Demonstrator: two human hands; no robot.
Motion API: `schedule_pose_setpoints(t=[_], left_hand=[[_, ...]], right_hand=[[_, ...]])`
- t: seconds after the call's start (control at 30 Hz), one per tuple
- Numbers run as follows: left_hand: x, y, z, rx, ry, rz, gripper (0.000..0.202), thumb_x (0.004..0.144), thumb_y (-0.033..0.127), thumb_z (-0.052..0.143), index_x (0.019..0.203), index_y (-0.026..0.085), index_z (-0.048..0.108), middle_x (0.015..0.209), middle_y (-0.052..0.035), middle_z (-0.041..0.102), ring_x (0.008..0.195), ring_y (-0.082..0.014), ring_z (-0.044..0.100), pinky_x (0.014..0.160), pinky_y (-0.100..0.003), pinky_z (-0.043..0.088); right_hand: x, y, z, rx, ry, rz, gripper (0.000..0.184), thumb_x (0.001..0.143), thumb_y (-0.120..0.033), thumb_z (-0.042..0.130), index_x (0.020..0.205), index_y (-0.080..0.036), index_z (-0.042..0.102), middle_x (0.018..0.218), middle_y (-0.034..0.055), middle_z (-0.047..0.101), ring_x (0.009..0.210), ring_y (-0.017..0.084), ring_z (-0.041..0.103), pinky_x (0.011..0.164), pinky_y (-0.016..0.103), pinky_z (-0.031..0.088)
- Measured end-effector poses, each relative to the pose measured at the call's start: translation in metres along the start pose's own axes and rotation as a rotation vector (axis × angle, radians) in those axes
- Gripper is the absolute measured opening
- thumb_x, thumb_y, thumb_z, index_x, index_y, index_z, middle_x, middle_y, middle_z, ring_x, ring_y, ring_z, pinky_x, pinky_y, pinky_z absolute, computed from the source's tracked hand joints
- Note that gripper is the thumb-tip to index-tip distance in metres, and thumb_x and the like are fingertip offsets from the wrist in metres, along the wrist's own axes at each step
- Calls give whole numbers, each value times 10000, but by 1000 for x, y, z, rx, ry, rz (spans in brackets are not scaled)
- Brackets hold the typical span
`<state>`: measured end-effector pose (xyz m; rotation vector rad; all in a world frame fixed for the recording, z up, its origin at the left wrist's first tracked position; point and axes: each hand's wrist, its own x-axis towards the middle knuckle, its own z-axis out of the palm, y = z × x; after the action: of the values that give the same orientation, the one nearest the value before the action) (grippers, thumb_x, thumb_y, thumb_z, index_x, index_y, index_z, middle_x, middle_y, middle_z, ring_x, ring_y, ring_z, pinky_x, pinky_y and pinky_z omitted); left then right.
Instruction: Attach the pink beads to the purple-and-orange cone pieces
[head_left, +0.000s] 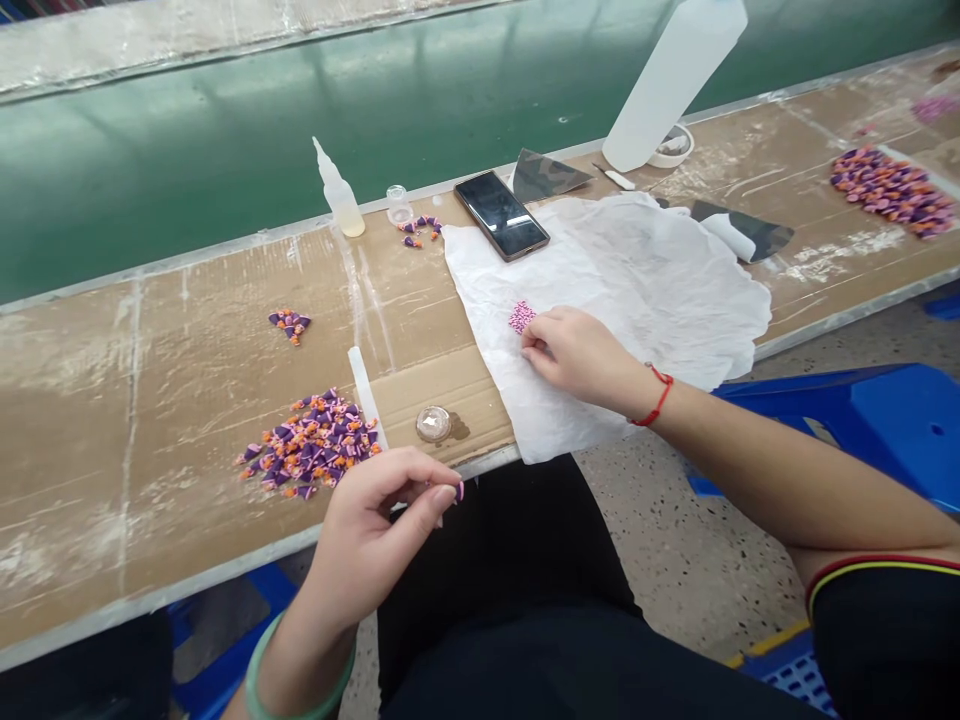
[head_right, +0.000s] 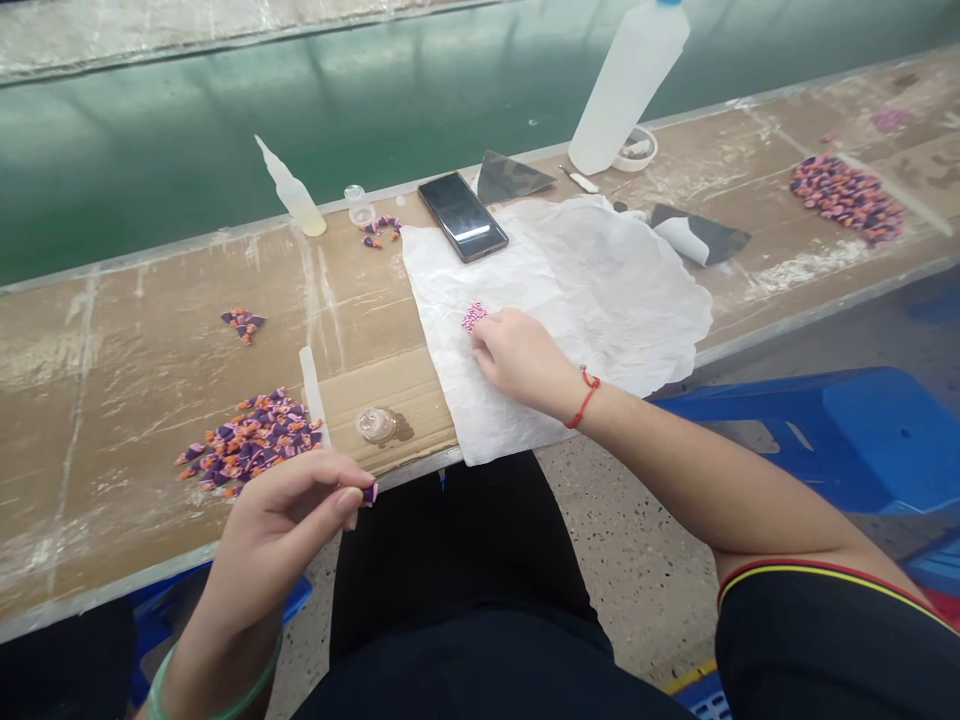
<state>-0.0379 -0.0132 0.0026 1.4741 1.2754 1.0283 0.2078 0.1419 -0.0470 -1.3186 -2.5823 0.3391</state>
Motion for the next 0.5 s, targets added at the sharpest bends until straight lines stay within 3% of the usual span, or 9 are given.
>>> schedule_pose_setpoints(t=[0.23, 0.4, 0.5], left_hand=[[1, -1, 9, -21, 8, -12, 122, 870, 174, 658, 787, 180, 747, 684, -26, 718, 527, -110, 613, 493, -200, 479], [13, 5, 23, -84, 53, -95, 122, 852, 199, 655, 762, 160, 728, 656, -29, 698, 509, -106, 582, 484, -207, 470], [22, 9, 31, -176, 64, -149, 133, 840, 238, 674, 740, 156, 704, 635, -20, 674, 495, -98, 551, 477, -208, 461]], right_hand=[[-3, -4, 5, -122, 26, -114, 161, 893, -120, 455, 785, -184, 556, 801, 121, 618, 778, 246, 486, 736, 389, 412], [-25, -40, -22, 35, 204, -342, 179, 954, -105, 445, 822, -204, 515, 801, 82, 589, 791, 227, 483, 745, 372, 448], [-39, -65, -42, 82, 233, -460, 181, 948, -67, 463, 847, -207, 521, 809, 65, 599, 785, 212, 481, 735, 365, 453]])
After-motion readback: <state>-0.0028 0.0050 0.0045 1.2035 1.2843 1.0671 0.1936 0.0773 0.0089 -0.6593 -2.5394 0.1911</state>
